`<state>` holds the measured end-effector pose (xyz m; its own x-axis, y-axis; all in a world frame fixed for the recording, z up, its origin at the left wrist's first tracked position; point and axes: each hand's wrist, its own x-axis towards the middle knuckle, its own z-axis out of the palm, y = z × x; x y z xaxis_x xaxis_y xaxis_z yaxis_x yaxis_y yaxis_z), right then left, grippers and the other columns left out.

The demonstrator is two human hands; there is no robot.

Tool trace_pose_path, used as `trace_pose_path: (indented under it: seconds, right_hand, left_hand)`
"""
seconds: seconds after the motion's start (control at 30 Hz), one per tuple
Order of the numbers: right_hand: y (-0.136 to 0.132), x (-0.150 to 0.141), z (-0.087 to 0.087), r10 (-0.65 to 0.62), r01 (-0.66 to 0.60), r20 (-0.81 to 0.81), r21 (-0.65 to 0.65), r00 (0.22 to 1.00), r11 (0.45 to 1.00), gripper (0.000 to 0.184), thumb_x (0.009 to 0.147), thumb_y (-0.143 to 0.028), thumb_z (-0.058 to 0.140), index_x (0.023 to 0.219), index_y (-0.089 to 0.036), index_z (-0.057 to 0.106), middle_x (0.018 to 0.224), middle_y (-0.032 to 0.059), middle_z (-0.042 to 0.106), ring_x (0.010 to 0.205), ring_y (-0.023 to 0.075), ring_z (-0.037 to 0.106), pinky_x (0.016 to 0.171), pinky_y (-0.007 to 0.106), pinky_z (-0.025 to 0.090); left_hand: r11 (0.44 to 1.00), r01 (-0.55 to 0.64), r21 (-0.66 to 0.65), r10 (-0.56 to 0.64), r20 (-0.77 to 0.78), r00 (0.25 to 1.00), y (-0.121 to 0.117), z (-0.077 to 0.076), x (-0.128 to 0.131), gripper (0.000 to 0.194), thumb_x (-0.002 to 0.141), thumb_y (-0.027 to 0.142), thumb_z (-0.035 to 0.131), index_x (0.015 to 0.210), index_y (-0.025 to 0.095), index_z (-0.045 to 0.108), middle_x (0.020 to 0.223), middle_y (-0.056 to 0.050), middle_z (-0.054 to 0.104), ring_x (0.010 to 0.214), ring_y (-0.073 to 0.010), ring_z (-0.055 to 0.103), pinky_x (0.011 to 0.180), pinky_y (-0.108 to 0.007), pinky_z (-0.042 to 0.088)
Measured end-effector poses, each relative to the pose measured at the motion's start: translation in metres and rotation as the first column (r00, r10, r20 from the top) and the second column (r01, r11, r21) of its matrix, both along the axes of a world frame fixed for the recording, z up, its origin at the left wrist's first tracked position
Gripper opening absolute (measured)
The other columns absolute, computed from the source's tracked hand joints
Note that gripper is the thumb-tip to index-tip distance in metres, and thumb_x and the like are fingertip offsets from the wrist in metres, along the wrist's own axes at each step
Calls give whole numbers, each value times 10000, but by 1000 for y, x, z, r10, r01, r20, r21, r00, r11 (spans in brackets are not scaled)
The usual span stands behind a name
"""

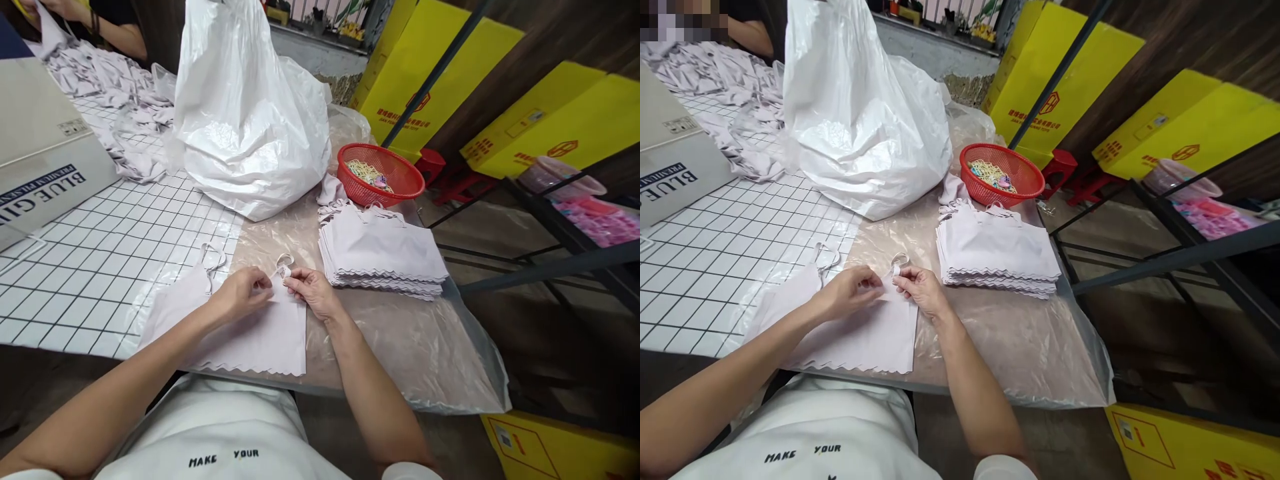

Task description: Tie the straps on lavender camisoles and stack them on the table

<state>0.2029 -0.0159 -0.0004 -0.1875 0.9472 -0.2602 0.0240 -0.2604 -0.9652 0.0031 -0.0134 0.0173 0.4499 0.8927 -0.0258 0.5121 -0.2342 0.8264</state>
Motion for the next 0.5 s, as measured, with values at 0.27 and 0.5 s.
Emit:
trace_pose_path:
  seconds: [0.27,0.5]
  right_hand:
    - [-7,-6,-2,203,-217,122,115,972,969,268,727,-419,732,750,-163,655,718,-21,562,679,117,477,656,259,377]
    - [-10,-6,-2,261,-300,244,137,934,944,204,777,-350,688,780,-148,664,696,-21,544,646,111,451,621,250,351]
  left_hand:
    - [991,97,94,-67,-282,957,-17,-11,-10,61,754,190,674,804,176,642,837,-48,659,862,-241,581,781,-367,439]
    - [997,64,40,-51,-263,964,-18,-14,-9,43,765,201,678,798,182,659,805,-35,665,876,-244,572,804,-370,390]
